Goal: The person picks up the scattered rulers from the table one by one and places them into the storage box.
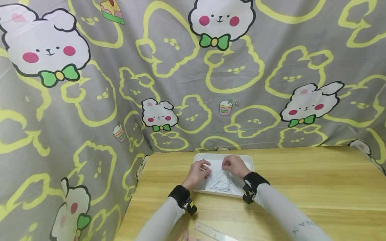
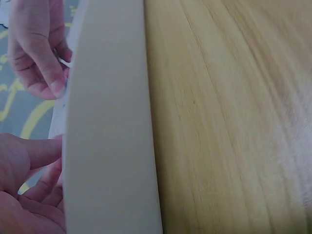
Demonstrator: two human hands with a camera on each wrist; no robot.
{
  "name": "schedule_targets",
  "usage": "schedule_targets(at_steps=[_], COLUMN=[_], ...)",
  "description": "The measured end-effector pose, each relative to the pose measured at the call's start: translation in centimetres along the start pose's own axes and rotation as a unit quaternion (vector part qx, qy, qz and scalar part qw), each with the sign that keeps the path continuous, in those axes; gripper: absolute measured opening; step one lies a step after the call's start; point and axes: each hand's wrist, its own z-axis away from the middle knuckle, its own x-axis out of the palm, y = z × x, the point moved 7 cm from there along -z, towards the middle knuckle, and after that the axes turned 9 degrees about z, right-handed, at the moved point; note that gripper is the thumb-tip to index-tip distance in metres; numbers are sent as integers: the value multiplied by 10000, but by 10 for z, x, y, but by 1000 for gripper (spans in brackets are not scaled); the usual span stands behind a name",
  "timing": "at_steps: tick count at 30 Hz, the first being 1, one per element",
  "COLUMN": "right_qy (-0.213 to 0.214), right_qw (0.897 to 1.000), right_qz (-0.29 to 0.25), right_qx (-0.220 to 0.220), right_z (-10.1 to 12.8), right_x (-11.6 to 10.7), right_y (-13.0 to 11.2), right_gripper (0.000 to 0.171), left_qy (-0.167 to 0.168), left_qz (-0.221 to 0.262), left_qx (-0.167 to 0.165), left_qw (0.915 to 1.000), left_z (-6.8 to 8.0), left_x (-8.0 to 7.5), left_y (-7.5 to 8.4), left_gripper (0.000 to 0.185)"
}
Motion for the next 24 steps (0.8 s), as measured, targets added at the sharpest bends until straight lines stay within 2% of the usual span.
schedule_targets(at_steps=[7,12,18,24], right_qy=[-169,-106,-189,-119], right_qw=[9984,9981,9983,9989], right_qz=[471,537,490,424], right_qx=[247,300,255,159], right_z=[-8,-8,-3,3], right_x=[12,16,19,16], right_y=[12,18,16,12], right_gripper=[6,2,9,13], left_qy=[180,455,705,637], left_qz=[-836,-1436,-1733,-1900], left_qx=[13,42,15,46], left_qw=[9963,9886,9823,9797], left_z=[-12,-13,-4,-1], left_x=[4,7,6,9], left_y=[-10,-6,-7,-8], left_gripper=[19,18,20,25])
